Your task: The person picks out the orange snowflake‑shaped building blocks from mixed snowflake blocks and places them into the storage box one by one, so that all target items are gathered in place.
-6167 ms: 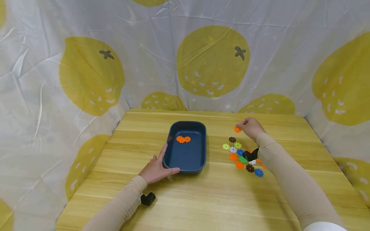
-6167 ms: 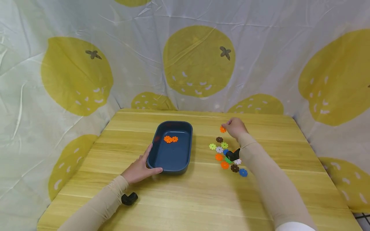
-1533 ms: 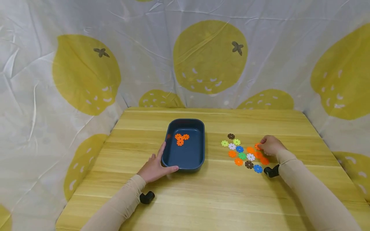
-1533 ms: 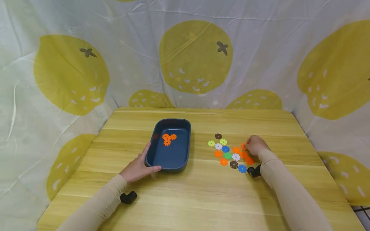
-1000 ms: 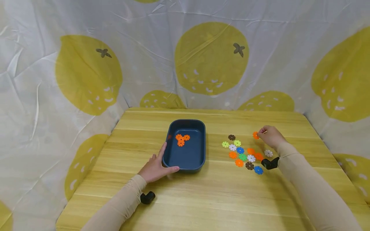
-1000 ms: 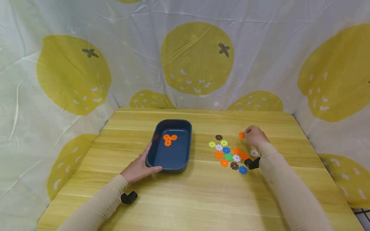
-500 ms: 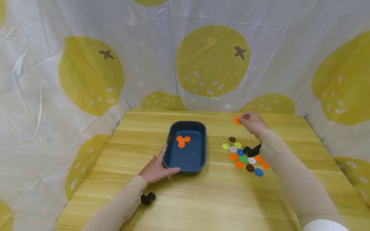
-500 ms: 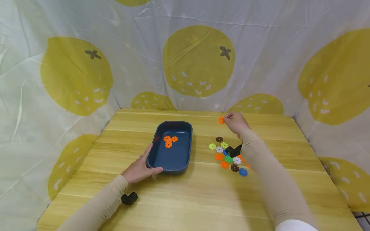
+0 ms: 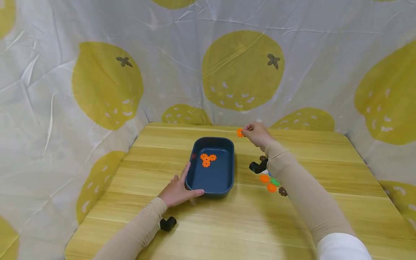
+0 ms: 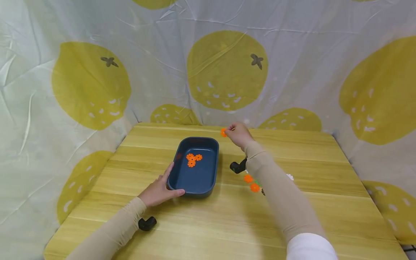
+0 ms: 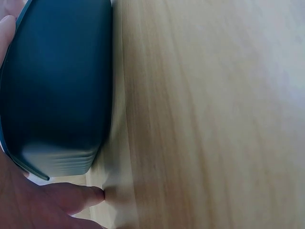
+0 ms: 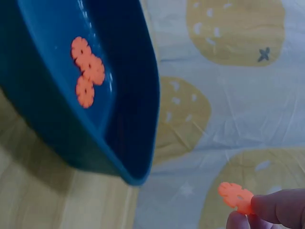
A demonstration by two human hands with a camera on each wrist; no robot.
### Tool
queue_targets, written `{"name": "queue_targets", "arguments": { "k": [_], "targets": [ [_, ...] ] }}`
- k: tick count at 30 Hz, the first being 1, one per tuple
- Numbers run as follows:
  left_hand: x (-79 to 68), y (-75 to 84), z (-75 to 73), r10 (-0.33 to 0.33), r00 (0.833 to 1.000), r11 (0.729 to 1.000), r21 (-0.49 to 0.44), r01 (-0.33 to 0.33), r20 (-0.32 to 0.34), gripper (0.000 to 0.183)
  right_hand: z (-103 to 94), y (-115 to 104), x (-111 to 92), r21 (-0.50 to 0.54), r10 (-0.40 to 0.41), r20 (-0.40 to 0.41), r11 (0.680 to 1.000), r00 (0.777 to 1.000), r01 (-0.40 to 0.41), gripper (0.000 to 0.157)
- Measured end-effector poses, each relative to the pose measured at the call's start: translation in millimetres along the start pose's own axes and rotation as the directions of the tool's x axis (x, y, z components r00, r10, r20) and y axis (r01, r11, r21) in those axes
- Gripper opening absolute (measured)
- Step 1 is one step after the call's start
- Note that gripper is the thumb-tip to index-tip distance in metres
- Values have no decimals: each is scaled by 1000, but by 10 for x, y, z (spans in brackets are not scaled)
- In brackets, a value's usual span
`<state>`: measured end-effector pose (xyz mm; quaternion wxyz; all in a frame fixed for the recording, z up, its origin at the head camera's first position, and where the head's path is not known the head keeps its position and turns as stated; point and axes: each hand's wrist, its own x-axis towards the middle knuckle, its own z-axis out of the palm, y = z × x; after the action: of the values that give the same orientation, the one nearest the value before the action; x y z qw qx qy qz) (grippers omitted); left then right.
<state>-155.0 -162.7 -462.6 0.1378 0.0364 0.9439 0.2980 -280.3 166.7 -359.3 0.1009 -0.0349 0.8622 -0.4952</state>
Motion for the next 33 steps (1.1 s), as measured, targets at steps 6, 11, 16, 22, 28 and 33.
{"name": "queue_targets", "arguments": {
  "k": [6,11,16,22,28,33],
  "targets": [
    [-7,6,8,5,1000,1000,2,-5,-2,122,314,-64,148,50,-12,3,999,1000,12,16],
    [-18,6,33,2,1000,1000,1,-2,5,122,587,-48,229,55,-9,32,998,999,8,14],
    [-25,10,39,3,1000,1000,-2,-3,7,121,842,-30,268,25,-22,41,999,999,21,11],
    [-18,11,28,17,1000,1000,0,-17,6,120,1071,-59,261,-24,-56,41,998,998,57,12],
    [-11,16,18,23,1000,1000,0,-23,5,119,1184,-58,243,-60,-45,74,997,996,50,11],
    [-10,23,1,30,1000,999,12,-30,-7,119,1209,-44,248,-80,-51,84,995,995,58,13]
  ]
}}
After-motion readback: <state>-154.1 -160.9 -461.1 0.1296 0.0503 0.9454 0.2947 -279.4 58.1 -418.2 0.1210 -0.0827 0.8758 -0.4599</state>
